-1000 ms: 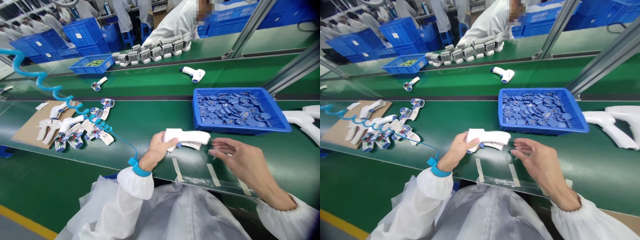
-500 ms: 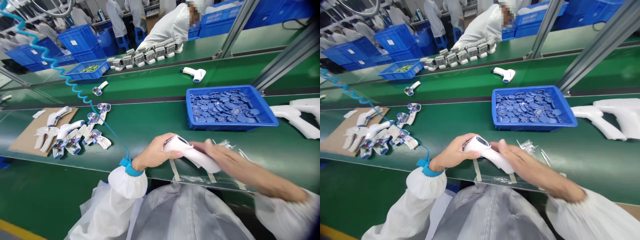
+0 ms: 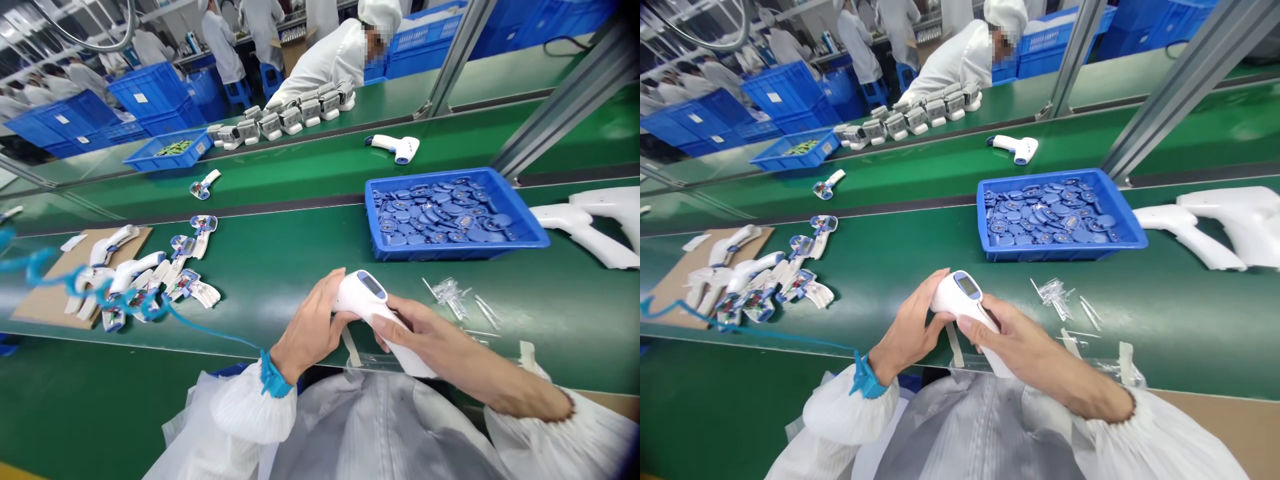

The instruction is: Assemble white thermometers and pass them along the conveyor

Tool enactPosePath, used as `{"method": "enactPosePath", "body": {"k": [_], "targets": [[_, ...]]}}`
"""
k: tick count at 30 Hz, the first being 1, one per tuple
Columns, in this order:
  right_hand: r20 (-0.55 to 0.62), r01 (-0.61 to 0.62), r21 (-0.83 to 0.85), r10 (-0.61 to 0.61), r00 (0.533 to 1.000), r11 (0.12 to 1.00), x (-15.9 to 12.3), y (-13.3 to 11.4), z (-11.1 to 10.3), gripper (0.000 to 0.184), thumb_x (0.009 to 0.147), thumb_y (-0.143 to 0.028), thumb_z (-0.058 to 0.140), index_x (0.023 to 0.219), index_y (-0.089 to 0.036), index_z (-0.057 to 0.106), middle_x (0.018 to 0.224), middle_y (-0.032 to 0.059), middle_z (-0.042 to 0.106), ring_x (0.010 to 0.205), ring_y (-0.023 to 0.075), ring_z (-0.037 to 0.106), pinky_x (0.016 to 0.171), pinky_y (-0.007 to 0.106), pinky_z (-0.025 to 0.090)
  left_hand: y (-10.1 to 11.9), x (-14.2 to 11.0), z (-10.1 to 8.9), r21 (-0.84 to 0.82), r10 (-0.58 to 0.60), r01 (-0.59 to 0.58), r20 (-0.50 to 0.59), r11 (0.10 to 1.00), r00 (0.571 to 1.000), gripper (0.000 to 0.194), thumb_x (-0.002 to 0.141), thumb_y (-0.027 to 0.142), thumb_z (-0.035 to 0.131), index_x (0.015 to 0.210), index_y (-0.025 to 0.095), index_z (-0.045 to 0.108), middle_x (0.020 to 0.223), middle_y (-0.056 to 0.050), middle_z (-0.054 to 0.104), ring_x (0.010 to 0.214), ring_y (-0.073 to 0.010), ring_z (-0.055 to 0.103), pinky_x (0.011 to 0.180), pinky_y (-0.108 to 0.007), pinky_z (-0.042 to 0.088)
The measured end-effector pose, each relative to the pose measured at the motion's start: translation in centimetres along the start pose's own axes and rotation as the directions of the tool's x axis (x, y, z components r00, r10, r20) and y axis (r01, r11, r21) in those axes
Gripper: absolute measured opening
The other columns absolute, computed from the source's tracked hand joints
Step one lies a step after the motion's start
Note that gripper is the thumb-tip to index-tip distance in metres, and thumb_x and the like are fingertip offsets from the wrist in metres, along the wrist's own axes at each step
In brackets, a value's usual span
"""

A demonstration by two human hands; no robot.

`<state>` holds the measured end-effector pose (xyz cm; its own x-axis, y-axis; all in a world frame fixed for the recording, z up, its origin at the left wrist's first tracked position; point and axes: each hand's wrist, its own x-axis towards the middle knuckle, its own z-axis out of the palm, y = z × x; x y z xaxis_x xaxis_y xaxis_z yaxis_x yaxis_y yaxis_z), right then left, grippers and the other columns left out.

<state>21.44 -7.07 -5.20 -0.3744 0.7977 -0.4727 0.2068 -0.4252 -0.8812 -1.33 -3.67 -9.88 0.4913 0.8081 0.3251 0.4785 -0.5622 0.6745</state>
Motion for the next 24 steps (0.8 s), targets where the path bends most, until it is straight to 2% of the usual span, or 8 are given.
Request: {"method": "enactPosePath", "body": {"k": [3, 7, 12, 14, 16, 18, 20, 24], "targets": [[-0.010, 0.109, -0.237, -0.114, 0.993, 0.965, 0.1, 0.2, -0.6, 0.049, 0.097, -0.070, 0.055, 0.100, -0.022, 0.066, 0.085, 0.0013, 0.058, 0.071, 0.0146, 0.047, 0.062, 0.029, 0.039, 0.4, 0.6, -0.8, -0.104, -0.112, 0.124, 0.118, 0.987, 0.987, 0.052, 0.102, 0.051, 0.060, 0.141, 0.017, 0.055, 0.140, -0.015, 0.067, 0.129, -0.0285, 0.065, 0.109, -0.043, 0.055], [-0.109, 0.293, -0.366, -0.354, 0.929, 0.883, 1.8, -0.6, -0.7, 0.041, 0.098, -0.061, 0.057, 0.114, -0.025, 0.070, 0.113, 0.0072, 0.068, 0.094, 0.0199, 0.063, 0.077, 0.031, 0.050, 1.7, 2.1, -1.8, -0.057, -0.407, 0.433, 0.252, 0.900, 0.878, 0.046, 0.084, 0.061, 0.078, 0.099, 0.018, 0.069, 0.084, -0.002, 0.074, 0.074, -0.0191, 0.068, 0.064, -0.029, 0.051], [-0.481, 0.281, -0.578, -0.597, 0.641, 0.767, 6.0, -2.7, 2.7, 0.057, 0.100, -0.062, 0.051, 0.061, -0.020, 0.052, 0.063, 0.0002, 0.055, 0.058, 0.0117, 0.047, 0.059, 0.029, 0.036, 3.0, 3.4, -1.4, -0.169, -0.368, 0.395, 0.172, 0.903, 0.914, 0.042, 0.081, 0.034, 0.080, 0.117, 0.019, 0.065, 0.101, -0.003, 0.077, 0.080, -0.0185, 0.071, 0.068, -0.026, 0.050], [-0.484, 0.237, -0.721, -0.717, 0.501, 0.652, 7.1, -3.2, 3.9, 0.063, 0.102, -0.060, 0.048, 0.054, -0.020, 0.039, 0.053, -0.0015, 0.043, 0.051, 0.0100, 0.035, 0.055, 0.031, 0.027, 3.0, 3.7, -0.9, -0.133, -0.338, 0.373, 0.228, 0.918, 0.913, 0.031, 0.085, 0.030, 0.073, 0.113, 0.017, 0.066, 0.097, -0.005, 0.078, 0.078, -0.0204, 0.072, 0.066, -0.027, 0.050], [-0.400, 0.227, -0.819, -0.807, 0.435, 0.528, 7.8, -3.5, 4.2, 0.062, 0.104, -0.053, 0.046, 0.053, -0.019, 0.040, 0.052, -0.0007, 0.044, 0.051, 0.0098, 0.035, 0.054, 0.032, 0.023, 2.9, 3.9, -0.6, -0.002, -0.315, 0.329, 0.283, 0.944, 0.906, 0.024, 0.087, 0.029, 0.066, 0.106, 0.016, 0.068, 0.090, -0.008, 0.078, 0.076, -0.0250, 0.073, 0.067, -0.031, 0.052], [-0.355, 0.245, -0.847, -0.846, 0.398, 0.471, 8.3, -3.6, 4.0, 0.060, 0.104, -0.047, 0.046, 0.051, -0.020, 0.041, 0.051, 0.0002, 0.046, 0.050, 0.0098, 0.038, 0.053, 0.032, 0.023, 2.9, 4.2, -0.6, 0.160, -0.327, 0.293, 0.272, 0.943, 0.905, 0.027, 0.087, 0.030, 0.064, 0.107, 0.013, 0.069, 0.091, -0.013, 0.078, 0.081, -0.0312, 0.075, 0.074, -0.038, 0.055], [-0.427, 0.266, -0.801, -0.823, 0.376, 0.537, 8.5, -3.8, 3.5, 0.061, 0.103, -0.046, 0.045, 0.048, -0.021, 0.041, 0.048, 0.0009, 0.047, 0.048, 0.0102, 0.040, 0.053, 0.031, 0.026, 2.9, 4.7, -1.1, 0.220, -0.359, 0.310, 0.238, 0.925, 0.903, 0.032, 0.088, 0.035, 0.064, 0.110, 0.012, 0.069, 0.095, -0.015, 0.078, 0.084, -0.0337, 0.075, 0.077, -0.041, 0.056], [-0.579, 0.261, -0.668, -0.708, 0.406, 0.696, 7.9, -4.4, 2.8, 0.062, 0.104, -0.051, 0.043, 0.049, -0.023, 0.052, 0.049, 0.0025, 0.054, 0.048, 0.0132, 0.047, 0.056, 0.032, 0.033, 3.0, 5.2, -2.5, 0.024, -0.385, 0.396, 0.291, 0.918, 0.876, 0.033, 0.087, 0.047, 0.072, 0.102, 0.018, 0.069, 0.091, -0.007, 0.078, 0.075, -0.0248, 0.072, 0.065, -0.032, 0.052]]}}
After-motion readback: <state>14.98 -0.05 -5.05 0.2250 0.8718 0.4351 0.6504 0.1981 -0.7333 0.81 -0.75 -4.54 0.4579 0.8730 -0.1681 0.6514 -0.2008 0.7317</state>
